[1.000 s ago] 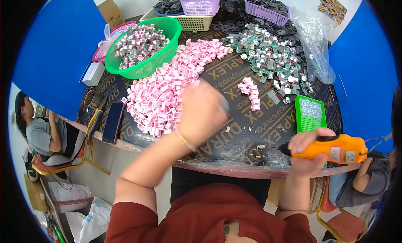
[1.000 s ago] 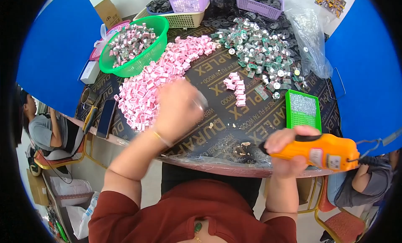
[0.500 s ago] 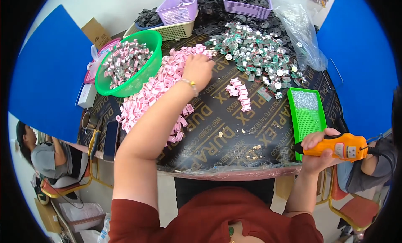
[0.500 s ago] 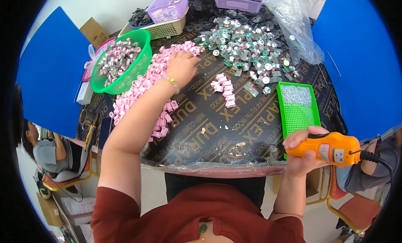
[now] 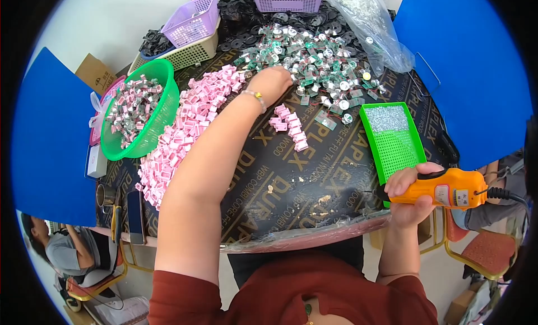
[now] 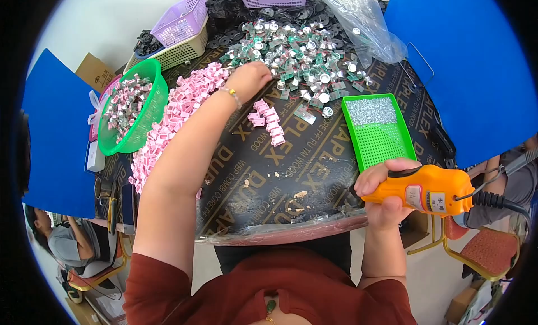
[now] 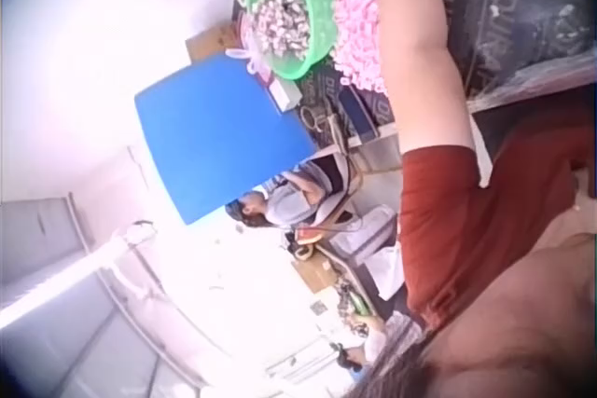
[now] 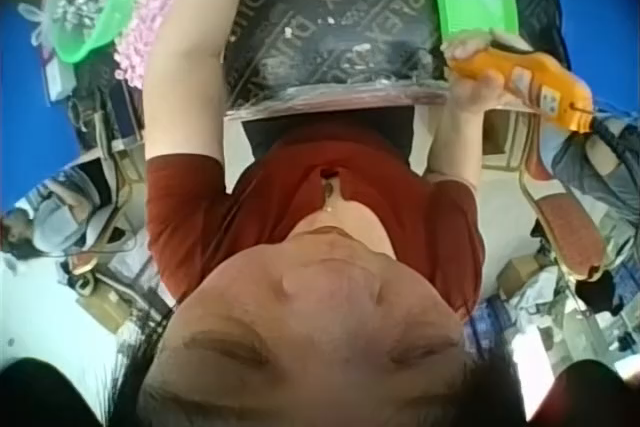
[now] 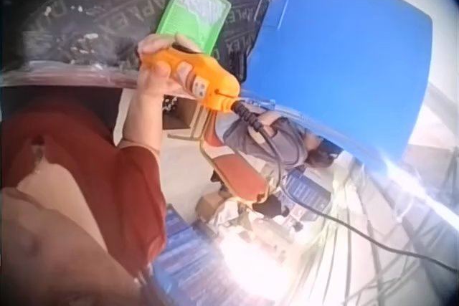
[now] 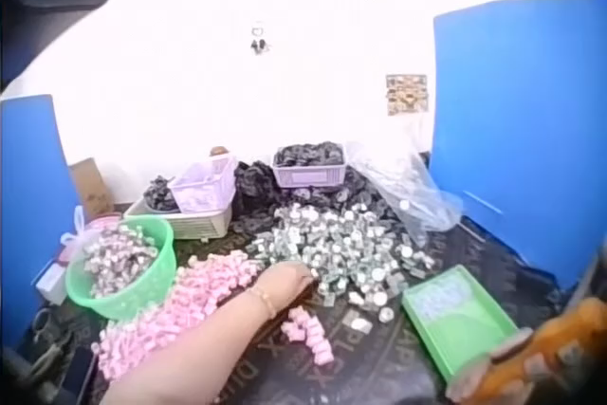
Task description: The person is assembling small pink plastic parts onto silver metal bases at a factory workbench.
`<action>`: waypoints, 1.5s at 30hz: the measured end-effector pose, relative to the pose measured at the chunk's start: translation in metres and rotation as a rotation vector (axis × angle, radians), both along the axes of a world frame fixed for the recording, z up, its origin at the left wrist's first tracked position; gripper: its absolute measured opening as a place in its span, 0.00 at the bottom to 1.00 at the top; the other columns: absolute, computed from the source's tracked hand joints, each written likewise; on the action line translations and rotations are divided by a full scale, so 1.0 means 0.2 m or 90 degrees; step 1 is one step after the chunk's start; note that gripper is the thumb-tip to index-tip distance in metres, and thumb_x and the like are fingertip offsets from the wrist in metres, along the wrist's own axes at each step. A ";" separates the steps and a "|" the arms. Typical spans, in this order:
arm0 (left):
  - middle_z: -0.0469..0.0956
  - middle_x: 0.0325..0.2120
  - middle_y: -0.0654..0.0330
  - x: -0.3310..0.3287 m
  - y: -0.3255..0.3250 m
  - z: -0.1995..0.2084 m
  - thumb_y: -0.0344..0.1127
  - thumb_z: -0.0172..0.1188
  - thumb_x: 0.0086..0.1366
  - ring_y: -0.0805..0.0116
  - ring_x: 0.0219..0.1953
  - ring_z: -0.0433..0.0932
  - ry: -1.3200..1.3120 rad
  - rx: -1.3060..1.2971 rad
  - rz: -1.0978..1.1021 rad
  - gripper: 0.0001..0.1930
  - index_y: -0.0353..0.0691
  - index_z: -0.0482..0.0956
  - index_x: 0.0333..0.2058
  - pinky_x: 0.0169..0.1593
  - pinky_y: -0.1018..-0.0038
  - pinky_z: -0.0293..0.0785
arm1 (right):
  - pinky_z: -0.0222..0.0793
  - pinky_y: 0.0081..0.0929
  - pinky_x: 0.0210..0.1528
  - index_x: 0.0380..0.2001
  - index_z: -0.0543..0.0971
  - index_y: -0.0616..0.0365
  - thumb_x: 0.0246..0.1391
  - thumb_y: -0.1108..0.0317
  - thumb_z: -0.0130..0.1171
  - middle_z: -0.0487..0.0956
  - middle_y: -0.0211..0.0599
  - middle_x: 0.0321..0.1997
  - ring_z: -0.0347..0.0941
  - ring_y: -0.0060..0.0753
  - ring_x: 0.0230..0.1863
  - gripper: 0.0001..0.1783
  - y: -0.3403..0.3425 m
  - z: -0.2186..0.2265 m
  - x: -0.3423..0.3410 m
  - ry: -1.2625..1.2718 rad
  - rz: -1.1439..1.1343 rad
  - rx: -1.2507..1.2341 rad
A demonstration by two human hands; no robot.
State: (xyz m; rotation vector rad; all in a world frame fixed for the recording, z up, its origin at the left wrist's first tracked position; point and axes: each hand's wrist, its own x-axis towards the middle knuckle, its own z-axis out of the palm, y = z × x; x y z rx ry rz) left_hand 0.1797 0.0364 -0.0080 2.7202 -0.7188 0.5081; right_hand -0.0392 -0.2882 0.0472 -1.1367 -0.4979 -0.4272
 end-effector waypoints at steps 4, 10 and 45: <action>0.81 0.31 0.49 -0.09 -0.01 0.11 0.36 0.61 0.60 0.54 0.33 0.81 0.001 -0.251 0.148 0.09 0.36 0.82 0.32 0.40 0.65 0.76 | 0.68 0.22 0.23 0.47 0.63 0.58 0.54 0.39 0.59 0.70 0.32 0.20 0.68 0.26 0.20 0.34 0.00 0.00 0.00 -0.008 -0.020 -0.046; 0.83 0.33 0.59 -0.35 0.05 0.31 0.28 0.63 0.56 0.76 0.34 0.80 0.112 -0.629 0.155 0.08 0.32 0.82 0.35 0.36 0.79 0.73 | 0.67 0.22 0.23 0.47 0.64 0.58 0.55 0.39 0.59 0.70 0.32 0.20 0.68 0.26 0.20 0.34 -0.04 0.00 -0.02 -0.018 -0.026 -0.048; 0.76 0.27 0.56 -0.84 -0.07 0.04 0.25 0.62 0.51 0.52 0.36 0.76 0.070 -0.097 -0.059 0.06 0.40 0.75 0.27 0.42 0.61 0.71 | 0.67 0.23 0.25 0.50 0.66 0.63 0.55 0.50 0.63 0.73 0.36 0.22 0.69 0.27 0.22 0.31 -0.31 0.07 0.04 -0.070 -0.138 -0.035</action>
